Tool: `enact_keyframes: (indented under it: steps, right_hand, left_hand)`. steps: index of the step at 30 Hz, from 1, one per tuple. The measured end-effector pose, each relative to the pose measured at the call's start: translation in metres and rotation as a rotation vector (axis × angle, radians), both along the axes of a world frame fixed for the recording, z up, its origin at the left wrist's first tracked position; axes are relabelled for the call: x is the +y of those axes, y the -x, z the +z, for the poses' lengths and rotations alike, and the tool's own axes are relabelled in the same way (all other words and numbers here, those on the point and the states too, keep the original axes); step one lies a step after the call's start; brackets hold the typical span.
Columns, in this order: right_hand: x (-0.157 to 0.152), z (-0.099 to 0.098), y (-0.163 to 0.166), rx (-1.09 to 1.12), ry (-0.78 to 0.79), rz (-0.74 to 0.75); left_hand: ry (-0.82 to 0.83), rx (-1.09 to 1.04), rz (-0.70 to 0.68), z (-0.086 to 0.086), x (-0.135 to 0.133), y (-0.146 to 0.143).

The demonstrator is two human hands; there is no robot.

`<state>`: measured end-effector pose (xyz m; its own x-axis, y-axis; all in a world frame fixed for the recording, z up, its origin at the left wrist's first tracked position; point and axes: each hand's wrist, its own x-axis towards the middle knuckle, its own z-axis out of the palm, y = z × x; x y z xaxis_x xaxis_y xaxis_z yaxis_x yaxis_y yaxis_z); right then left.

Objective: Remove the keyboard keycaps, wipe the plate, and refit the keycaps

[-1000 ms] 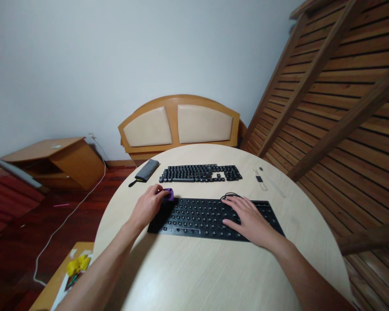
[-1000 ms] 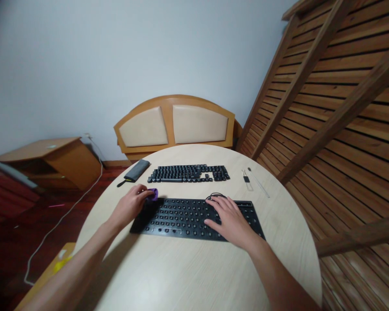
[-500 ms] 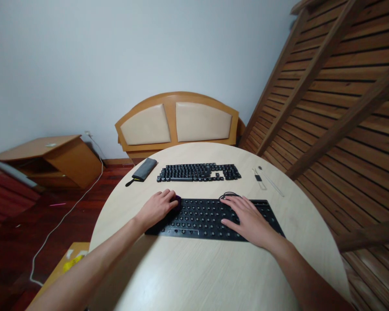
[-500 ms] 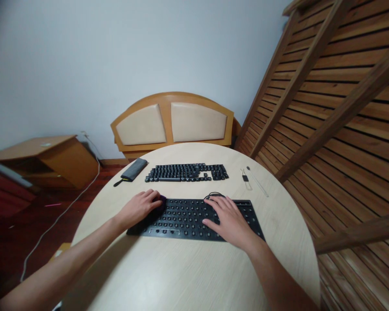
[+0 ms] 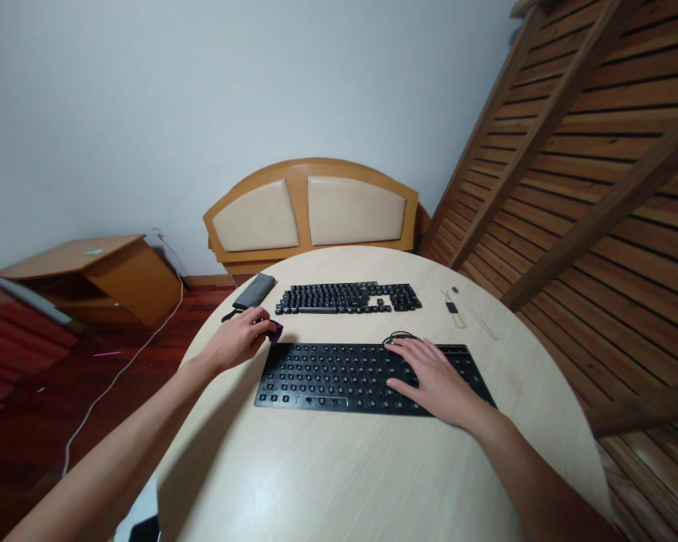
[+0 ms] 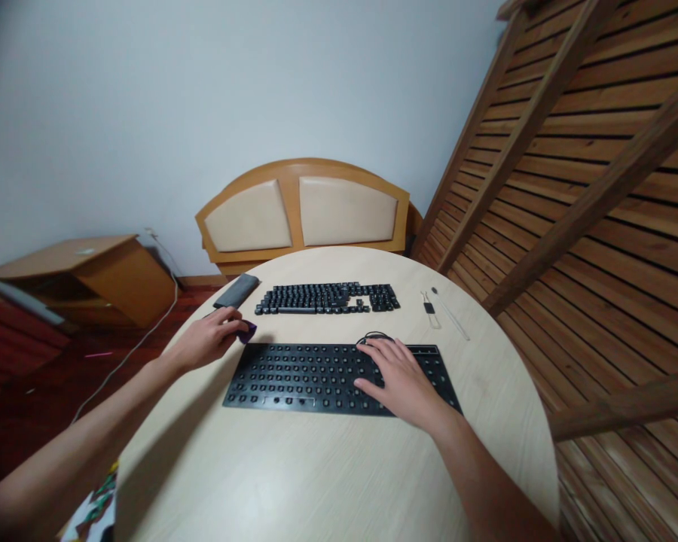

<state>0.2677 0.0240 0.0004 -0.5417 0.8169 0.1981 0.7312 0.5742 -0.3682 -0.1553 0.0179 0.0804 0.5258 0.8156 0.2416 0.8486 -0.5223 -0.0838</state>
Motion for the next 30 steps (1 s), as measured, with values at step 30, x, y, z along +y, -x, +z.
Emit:
enact_keyframes:
  steps: [30]
  right_hand:
    - [0.001,0.002,0.000,-0.006,-0.006,-0.004]
  left_hand:
    - [0.210,-0.017,0.196,-0.041,-0.033,0.051]
